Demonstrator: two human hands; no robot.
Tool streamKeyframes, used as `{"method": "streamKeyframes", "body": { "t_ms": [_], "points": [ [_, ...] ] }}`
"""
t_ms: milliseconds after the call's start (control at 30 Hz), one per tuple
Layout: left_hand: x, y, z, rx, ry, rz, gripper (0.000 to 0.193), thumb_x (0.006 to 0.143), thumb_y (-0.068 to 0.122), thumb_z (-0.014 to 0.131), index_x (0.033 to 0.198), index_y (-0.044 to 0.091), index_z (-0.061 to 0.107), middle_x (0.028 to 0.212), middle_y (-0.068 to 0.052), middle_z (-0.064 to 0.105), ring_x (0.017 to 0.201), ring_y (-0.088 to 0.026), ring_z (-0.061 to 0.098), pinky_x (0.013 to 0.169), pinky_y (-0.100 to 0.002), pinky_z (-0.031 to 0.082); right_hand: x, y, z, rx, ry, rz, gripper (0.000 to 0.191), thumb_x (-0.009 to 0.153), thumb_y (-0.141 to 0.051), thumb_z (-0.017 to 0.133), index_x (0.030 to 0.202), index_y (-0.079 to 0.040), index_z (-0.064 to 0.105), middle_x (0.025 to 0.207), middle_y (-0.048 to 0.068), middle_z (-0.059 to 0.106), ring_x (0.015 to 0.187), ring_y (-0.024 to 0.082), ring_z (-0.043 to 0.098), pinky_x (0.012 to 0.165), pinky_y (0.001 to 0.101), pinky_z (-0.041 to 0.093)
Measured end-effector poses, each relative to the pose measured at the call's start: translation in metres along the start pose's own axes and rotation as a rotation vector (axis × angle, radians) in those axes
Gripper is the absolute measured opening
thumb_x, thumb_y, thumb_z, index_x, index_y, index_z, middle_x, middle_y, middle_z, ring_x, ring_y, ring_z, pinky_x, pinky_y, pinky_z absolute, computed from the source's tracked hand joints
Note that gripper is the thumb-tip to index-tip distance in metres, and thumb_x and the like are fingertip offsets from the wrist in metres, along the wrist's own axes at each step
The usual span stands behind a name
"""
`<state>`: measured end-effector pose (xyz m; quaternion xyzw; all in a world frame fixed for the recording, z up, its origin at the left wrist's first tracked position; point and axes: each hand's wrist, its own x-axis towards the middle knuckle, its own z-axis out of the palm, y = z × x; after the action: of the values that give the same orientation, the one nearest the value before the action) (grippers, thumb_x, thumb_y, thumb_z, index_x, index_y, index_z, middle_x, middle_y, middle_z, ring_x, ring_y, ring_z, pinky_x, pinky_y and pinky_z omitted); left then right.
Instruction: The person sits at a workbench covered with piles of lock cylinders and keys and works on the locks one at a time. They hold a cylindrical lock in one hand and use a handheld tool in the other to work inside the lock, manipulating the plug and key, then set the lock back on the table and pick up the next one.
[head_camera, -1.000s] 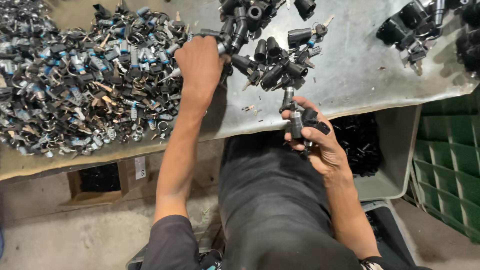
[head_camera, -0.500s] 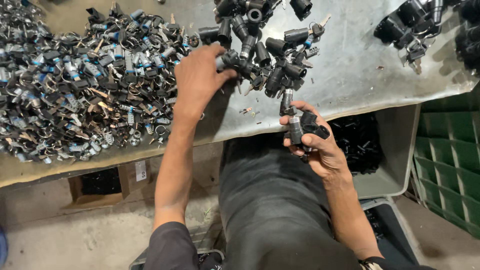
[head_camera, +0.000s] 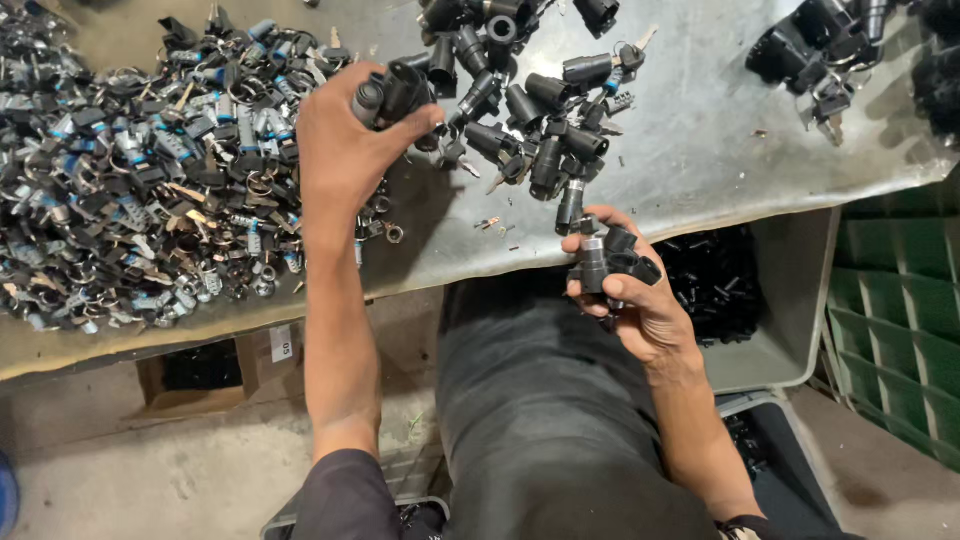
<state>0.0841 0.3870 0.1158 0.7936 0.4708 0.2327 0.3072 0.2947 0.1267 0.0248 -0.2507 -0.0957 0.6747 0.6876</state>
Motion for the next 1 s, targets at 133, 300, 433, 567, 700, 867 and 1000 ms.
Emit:
{"method": "streamKeyframes", "body": {
  "t_ms": [133,300,433,567,700,867,1000],
  "points": [
    [0.014,0.0,0.013,0.205,0.121,0.167,0.043,0.075,0.028,0.094,0.104,0.009,0.07,0.082,-0.009,0.074,0.074,-0.027,0.073,0.067,-0.041,0.056,0.003,0.005,0.002,0.15,-0.066,-0.003,0.083,0.086,-0.001,0.081,0.157,-0.006,0.037,0.126,0.018,0.061,0.101,0.031,0.07,0.063,0.028,0.052],
    [0.041,0.001,0.067,0.558,0.07,0.227,0.044,0.064,0.026,0.092,0.097,0.013,0.067,0.077,-0.013,0.073,0.072,-0.038,0.072,0.062,-0.049,0.055,-0.006,0.013,0.01,0.155,-0.035,-0.035,0.087,0.087,-0.001,0.08,0.158,-0.009,0.032,0.125,0.016,0.059,0.111,0.035,0.07,0.069,0.0355,0.06],
    [0.048,-0.008,0.094,0.613,0.066,0.248,0.053,0.069,0.032,0.093,0.102,0.008,0.059,0.078,-0.015,0.072,0.072,-0.04,0.072,0.058,-0.052,0.054,-0.017,0.012,0.015,0.105,-0.009,-0.025,0.092,0.084,-0.002,0.083,0.159,-0.01,0.03,0.126,0.017,0.06,0.113,0.034,0.069,0.07,0.0377,0.062],
    [0.048,-0.016,0.102,0.656,0.042,0.23,0.057,0.068,0.028,0.092,0.106,0.008,0.055,0.076,-0.015,0.072,0.071,-0.04,0.072,0.056,-0.052,0.053,-0.022,0.013,0.023,0.084,0.013,0.02,0.092,0.082,-0.003,0.083,0.158,-0.008,0.031,0.128,0.02,0.06,0.111,0.034,0.069,0.069,0.0371,0.062],
    [0.052,-0.005,0.095,0.698,0.078,0.26,0.054,0.068,0.019,0.088,0.109,0.009,0.054,0.076,-0.013,0.072,0.071,-0.038,0.071,0.057,-0.051,0.053,-0.024,0.019,0.032,0.129,-0.018,0.107,0.091,0.083,-0.001,0.082,0.157,-0.01,0.03,0.128,0.019,0.06,0.11,0.033,0.069,0.072,0.0367,0.062],
    [0.016,0.04,0.037,0.4,0.148,0.301,0.053,0.071,0.021,0.091,0.113,0.014,0.06,0.087,-0.008,0.075,0.078,-0.035,0.072,0.063,-0.047,0.052,-0.027,0.023,0.04,0.112,0.018,0.157,0.086,0.08,0.0,0.079,0.152,-0.009,0.034,0.124,0.018,0.06,0.108,0.033,0.07,0.068,0.036,0.062],
    [-0.049,0.075,0.013,0.092,-0.041,0.43,0.049,0.081,0.02,0.086,0.122,0.018,0.061,0.108,-0.006,0.075,0.095,-0.029,0.076,0.078,-0.04,0.056,-0.028,0.027,0.044,-0.212,0.098,0.033,0.076,0.08,0.005,0.077,0.147,-0.004,0.043,0.118,0.019,0.064,0.1,0.03,0.072,0.061,0.0309,0.06]
  ]
}}
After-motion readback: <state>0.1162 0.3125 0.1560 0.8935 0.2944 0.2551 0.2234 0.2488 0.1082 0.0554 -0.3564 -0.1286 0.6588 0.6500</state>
